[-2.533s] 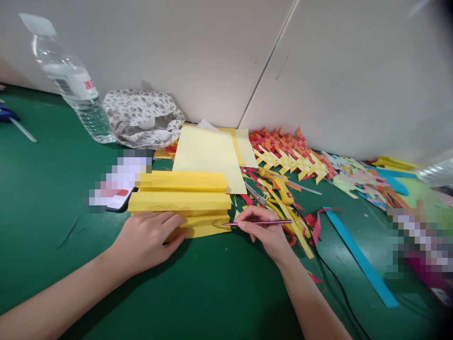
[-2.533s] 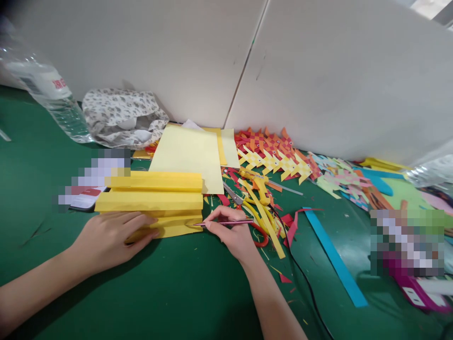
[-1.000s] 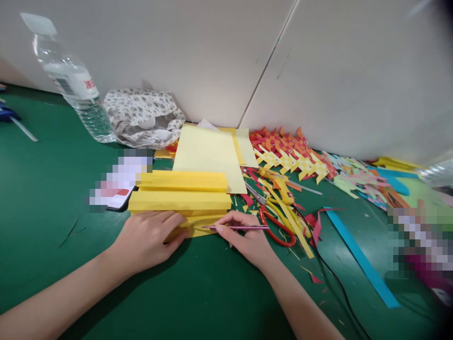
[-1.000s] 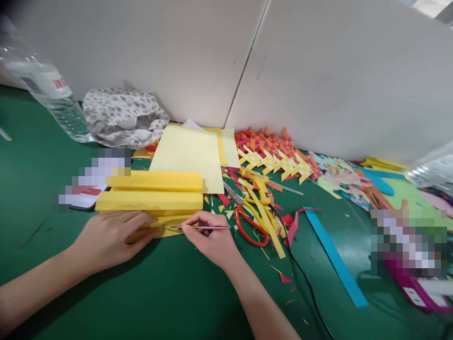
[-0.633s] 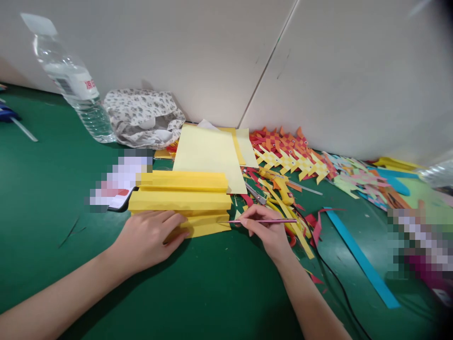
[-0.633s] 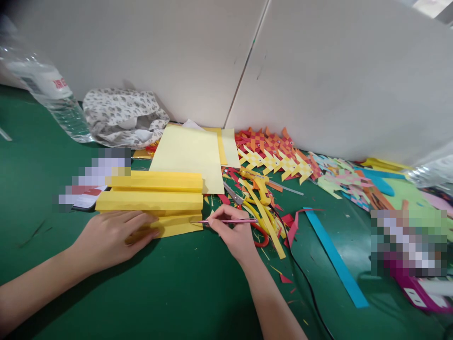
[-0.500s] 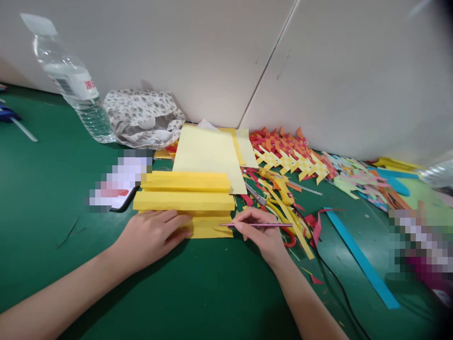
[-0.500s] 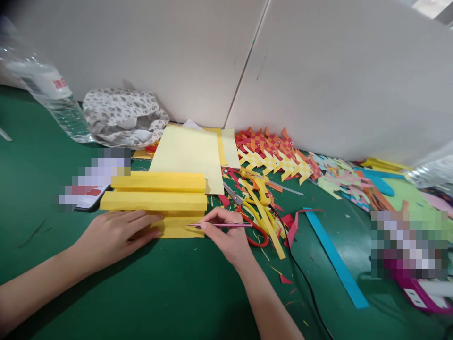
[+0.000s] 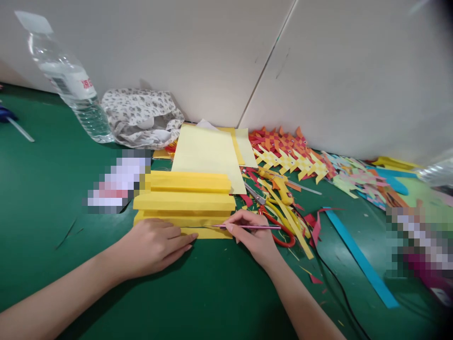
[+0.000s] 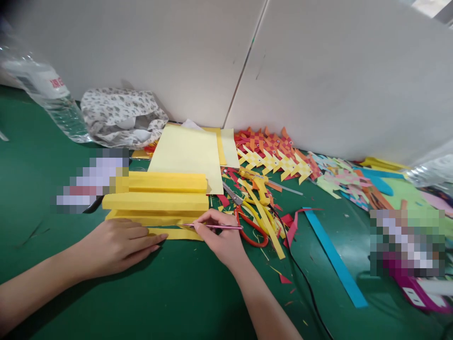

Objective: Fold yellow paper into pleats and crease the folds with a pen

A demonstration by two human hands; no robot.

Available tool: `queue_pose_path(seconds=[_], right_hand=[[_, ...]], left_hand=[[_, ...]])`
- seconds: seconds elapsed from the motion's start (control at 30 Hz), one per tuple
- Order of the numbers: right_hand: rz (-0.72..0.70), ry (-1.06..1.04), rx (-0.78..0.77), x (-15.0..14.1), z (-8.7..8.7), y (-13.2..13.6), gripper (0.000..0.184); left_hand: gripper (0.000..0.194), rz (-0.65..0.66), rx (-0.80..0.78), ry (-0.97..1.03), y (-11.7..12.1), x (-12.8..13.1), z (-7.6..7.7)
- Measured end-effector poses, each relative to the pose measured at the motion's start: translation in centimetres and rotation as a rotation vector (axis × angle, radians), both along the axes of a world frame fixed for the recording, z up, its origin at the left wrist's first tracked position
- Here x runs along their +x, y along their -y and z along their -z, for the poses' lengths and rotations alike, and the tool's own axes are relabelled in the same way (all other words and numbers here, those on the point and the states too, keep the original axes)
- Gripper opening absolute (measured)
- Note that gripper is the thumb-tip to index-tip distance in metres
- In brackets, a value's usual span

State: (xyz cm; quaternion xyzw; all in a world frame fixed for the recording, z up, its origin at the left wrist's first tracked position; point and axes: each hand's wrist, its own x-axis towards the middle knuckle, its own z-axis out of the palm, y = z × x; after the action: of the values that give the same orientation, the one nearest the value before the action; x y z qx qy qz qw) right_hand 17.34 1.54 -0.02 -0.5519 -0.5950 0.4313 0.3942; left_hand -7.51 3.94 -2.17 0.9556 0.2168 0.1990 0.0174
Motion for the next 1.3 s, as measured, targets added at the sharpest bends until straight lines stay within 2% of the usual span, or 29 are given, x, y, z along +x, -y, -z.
queue_pose_path(seconds=[0.4,0.63,0.9,1.3], right_hand=[[-0.006,-0.085,0.050,0.5,0.2,0.1,0.011],[0.060,-0.127,0.075,1.7,0.0,0.0,0.011],[0.099,-0.066,0.058,1.6,-0.3,-0.2,0.013],[0.075,-0.126,0.056,1.6,-0.4,-0.3,0.011]], left_hand=[[0.025,-0.012,-0.010,-0.058,0.1,-0.2,0.1],[0.031,-0.003,-0.034,-0.121,0.2,0.0,-0.4],[0.026,-0.033,-0.043,-0.067,0.1,-0.1,-0.3],[0.025,-0.029,0.006,-0.049,0.1,-0.1,-0.5]])
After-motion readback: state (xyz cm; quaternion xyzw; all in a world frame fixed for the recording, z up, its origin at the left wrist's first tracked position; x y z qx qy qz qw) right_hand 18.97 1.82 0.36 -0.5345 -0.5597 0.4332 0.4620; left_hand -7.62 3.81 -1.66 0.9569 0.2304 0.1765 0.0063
